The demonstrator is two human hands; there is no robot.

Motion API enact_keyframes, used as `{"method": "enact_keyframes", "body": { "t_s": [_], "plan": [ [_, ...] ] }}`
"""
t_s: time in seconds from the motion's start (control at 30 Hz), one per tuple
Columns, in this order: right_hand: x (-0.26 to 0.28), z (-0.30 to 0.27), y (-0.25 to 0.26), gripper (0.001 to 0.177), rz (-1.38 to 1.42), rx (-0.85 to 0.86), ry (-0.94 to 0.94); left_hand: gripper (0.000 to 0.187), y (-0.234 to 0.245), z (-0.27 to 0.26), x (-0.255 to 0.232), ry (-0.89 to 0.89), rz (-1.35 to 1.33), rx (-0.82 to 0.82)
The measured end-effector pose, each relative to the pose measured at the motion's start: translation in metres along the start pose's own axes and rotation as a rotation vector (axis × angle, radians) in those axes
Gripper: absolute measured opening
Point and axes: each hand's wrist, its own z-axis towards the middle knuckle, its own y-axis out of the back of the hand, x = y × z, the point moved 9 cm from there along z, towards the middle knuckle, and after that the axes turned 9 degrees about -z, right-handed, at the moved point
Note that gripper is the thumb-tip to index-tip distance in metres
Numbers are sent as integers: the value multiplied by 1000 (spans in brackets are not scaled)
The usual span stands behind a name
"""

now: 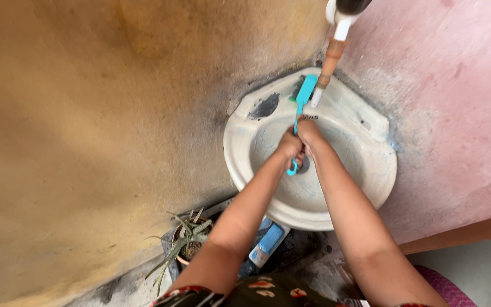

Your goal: The person scrubs the interior surface of a wall-mounted ceramic sink using a handheld brush.

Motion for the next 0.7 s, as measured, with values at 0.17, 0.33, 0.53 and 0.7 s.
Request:
{"method": "enact_keyframes", "body": {
  "t_s": [0.17, 0.33, 0.53, 0.7],
  "plan": [
    [4, -6, -6, 45, -50, 8, 124, 57, 11, -13, 9, -61, -46, -91],
    [3, -59, -9, 49, -304, 58, 200, 49, 4, -56, 12, -200, -83, -149],
    [22, -73, -18, 56, -554, 172, 371, 39, -9, -85, 11, -92, -268, -218],
    [13, -65, 3, 48, -578, 234, 131, 39, -37, -86, 19, 49, -499, -203]
  ]
}}
